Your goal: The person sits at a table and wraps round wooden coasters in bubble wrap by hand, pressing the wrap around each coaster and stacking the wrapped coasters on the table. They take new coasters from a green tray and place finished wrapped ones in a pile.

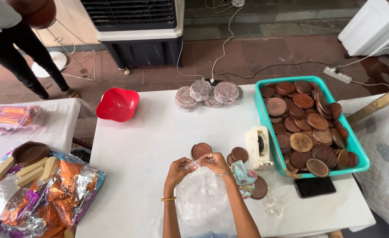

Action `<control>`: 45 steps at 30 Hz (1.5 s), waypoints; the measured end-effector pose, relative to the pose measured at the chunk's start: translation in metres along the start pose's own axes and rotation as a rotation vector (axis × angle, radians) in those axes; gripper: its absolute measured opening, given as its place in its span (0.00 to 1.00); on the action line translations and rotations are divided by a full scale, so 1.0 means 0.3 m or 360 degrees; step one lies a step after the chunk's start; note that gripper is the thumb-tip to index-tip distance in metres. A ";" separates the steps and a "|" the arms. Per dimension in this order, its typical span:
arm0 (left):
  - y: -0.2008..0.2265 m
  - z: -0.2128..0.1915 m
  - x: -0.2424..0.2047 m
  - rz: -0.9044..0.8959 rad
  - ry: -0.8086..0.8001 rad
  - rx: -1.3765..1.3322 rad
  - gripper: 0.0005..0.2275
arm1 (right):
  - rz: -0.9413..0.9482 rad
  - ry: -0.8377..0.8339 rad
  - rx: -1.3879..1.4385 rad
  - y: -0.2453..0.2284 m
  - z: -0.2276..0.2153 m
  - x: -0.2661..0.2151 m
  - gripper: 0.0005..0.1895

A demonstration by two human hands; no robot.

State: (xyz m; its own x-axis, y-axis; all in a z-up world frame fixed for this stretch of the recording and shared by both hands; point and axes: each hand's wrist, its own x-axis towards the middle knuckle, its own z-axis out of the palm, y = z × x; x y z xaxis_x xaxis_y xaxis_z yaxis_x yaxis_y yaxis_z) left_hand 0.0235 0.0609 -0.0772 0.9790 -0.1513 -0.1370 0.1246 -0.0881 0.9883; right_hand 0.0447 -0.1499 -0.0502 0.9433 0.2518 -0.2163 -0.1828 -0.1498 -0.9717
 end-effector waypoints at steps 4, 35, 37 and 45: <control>0.018 -0.028 -0.011 0.0008 -0.0018 0.0184 0.11 | -0.0114 0.0081 0.0139 0.028 -0.025 0.007 0.14; 0.177 0.068 -0.115 0.0612 0.0315 0.0822 0.15 | -0.0210 0.0233 0.0199 -0.002 -0.074 -0.108 0.13; 0.264 0.105 -0.133 0.0576 0.0186 0.0830 0.17 | -0.0251 0.0257 0.0161 -0.017 -0.064 -0.116 0.13; 0.251 0.144 -0.121 0.0705 0.0389 0.0677 0.11 | -0.0540 0.0288 -0.0047 -0.031 -0.052 -0.135 0.14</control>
State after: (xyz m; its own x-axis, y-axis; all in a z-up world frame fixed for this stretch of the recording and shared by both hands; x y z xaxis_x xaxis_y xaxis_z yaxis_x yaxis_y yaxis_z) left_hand -0.0095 0.0172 -0.0007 0.9377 -0.0391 0.3453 -0.3240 -0.4576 0.8281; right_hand 0.0126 -0.1735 -0.0311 0.9829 0.1196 0.1400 0.1538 -0.1148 -0.9814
